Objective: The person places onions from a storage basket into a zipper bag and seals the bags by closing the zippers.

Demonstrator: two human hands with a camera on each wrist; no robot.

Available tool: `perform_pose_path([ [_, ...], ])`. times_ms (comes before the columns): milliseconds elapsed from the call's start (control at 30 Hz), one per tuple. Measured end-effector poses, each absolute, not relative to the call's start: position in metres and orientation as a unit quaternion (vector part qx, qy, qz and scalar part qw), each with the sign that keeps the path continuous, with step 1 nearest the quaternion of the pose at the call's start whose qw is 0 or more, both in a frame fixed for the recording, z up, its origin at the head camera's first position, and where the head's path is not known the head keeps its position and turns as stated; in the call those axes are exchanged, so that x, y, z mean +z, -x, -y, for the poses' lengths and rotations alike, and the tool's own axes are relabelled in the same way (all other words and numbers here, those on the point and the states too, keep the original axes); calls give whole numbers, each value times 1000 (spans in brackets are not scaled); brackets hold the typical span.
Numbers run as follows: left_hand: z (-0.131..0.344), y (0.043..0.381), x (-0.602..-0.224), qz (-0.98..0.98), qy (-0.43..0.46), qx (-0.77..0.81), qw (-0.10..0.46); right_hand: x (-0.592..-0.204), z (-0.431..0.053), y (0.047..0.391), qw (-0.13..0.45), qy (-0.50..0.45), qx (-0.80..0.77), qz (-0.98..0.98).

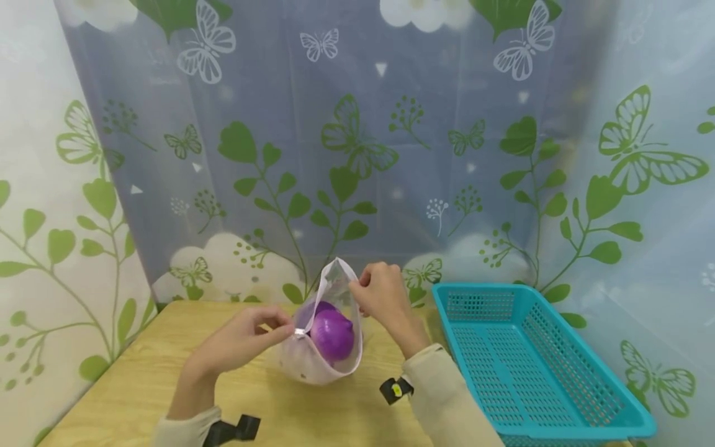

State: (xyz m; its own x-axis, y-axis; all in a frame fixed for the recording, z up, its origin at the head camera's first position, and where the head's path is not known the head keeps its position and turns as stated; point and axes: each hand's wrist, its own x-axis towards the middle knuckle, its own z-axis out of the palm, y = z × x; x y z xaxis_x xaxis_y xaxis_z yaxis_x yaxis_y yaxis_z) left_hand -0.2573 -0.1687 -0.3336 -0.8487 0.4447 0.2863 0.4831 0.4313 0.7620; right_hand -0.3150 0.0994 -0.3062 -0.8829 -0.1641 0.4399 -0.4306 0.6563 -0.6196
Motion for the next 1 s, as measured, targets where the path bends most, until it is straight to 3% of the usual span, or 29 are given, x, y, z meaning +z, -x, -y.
perform_pose_path([
  [367,155,263,-334,798,144,-547,207,-300,-115,317,100,-248,374,888],
  [700,148,262,-329,736,72,-610,284,-300,-130,324,174,-286,322,886],
  [833,150,261,-327,698,56,-633,329,-303,-141,327,169,-274,305,896],
  [1000,153,263,-326,679,52,-645,347,-309,-150,331,161,-279,303,897],
])
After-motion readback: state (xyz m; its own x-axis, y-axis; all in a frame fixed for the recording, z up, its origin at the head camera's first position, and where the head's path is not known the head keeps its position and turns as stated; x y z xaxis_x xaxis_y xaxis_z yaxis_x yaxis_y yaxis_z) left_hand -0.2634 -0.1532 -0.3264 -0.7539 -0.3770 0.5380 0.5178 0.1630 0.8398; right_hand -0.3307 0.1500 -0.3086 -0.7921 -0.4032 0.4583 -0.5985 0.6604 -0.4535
